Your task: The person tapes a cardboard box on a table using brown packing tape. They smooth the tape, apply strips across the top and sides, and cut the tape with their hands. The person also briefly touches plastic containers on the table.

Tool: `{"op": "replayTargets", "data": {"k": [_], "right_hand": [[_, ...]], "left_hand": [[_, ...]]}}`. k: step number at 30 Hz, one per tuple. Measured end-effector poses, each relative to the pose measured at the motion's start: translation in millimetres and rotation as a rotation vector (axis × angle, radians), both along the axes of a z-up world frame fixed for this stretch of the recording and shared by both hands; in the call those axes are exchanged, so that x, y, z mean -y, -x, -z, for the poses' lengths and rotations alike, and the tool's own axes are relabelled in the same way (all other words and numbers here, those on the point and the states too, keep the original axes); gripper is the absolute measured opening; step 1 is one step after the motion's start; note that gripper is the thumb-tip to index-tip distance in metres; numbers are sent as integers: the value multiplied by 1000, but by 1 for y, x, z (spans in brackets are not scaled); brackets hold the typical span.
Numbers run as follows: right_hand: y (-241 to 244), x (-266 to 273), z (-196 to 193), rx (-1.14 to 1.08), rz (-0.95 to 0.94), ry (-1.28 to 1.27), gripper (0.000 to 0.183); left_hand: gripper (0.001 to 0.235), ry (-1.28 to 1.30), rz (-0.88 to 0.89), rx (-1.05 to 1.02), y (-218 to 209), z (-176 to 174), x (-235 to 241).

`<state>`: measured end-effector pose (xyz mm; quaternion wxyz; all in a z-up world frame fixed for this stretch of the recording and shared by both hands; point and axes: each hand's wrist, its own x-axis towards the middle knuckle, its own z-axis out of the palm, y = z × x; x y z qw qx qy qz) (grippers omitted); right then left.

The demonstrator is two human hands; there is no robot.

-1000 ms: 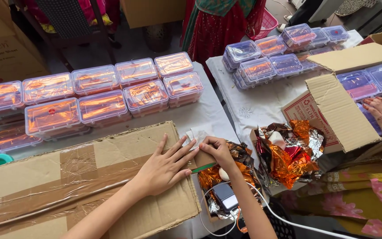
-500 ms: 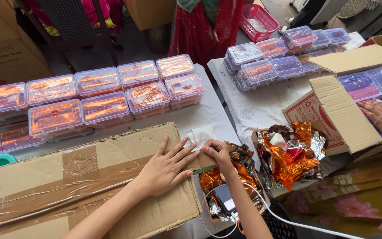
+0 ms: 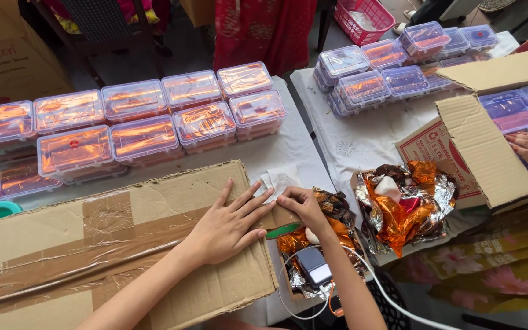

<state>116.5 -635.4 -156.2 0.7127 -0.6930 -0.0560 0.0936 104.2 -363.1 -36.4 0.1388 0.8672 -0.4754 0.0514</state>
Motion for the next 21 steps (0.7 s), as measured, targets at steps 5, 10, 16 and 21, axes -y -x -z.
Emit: {"op": "replayTargets", "data": {"k": [5,10,16,21], "right_hand": [[-7,1,9,72,-70,98,21],[0,-10,22,72,-8,117,19],[13,-8,7,-15,14,90,21],[17,7,-10,89,-72,126,31]], "left_hand": [[62,5,5,13,-1,0,0],[62,16,0,16,-1,-2,0],[63,12,1,25,1,-2,0],[72,-14,-16,-31,1,-9,-1]]}}
